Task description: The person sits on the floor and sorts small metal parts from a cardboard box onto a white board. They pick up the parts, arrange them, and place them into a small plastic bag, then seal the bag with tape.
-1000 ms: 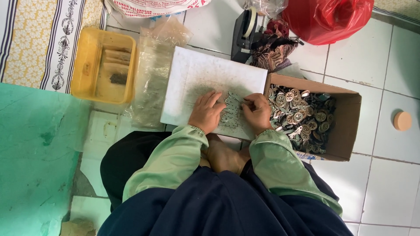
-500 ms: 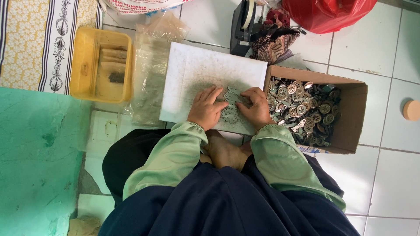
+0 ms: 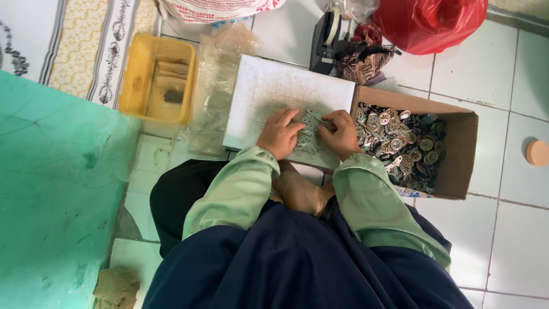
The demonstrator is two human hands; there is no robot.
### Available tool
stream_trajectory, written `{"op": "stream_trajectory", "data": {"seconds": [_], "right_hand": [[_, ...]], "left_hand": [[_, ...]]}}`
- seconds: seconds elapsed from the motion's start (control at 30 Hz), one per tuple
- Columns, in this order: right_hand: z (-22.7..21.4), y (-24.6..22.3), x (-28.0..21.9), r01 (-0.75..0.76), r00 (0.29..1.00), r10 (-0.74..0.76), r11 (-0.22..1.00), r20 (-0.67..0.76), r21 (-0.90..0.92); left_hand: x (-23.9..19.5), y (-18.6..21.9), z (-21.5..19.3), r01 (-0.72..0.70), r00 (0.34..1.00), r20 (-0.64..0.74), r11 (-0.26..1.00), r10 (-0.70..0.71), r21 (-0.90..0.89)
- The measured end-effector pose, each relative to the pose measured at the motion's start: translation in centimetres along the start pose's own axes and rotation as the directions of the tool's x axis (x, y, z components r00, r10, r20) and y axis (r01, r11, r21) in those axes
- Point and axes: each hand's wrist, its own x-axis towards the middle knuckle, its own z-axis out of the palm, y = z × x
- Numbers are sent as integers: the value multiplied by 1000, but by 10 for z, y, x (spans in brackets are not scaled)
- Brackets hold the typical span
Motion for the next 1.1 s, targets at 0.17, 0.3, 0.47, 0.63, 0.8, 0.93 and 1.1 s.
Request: {"op": "stream_trajectory", "data": {"seconds": [0.17,0.3,0.47,0.63,0.8,0.93,1.1], "right_hand": [[-8,-34,-12,-105,994,106,992,21,-69],[2,-84,-18,-45,996,58,982,68,-186],[72,-130,-4,310,945,-291,943,149,-125],[156,-158,13,554,806,-516,830,288,-62],[210,-166,40,488,800,-334,845,498,-219],[236,-175,80,527,731,-260,803,631,-279],[284,-154,80,667,678,-431,702,596,-251]], "left_hand": [[-24,-23,-19,12,998,69,1000,-13,18],[-71,-27,-91,73,975,214,996,-60,-54],[-142,-45,-117,295,952,115,952,-285,-84],[-155,-84,-146,406,900,92,896,-427,181],[-155,-155,-147,790,567,147,585,-811,185],[-124,-132,-173,809,536,263,577,-802,109],[-122,-151,-147,836,512,298,547,-805,44]]}}
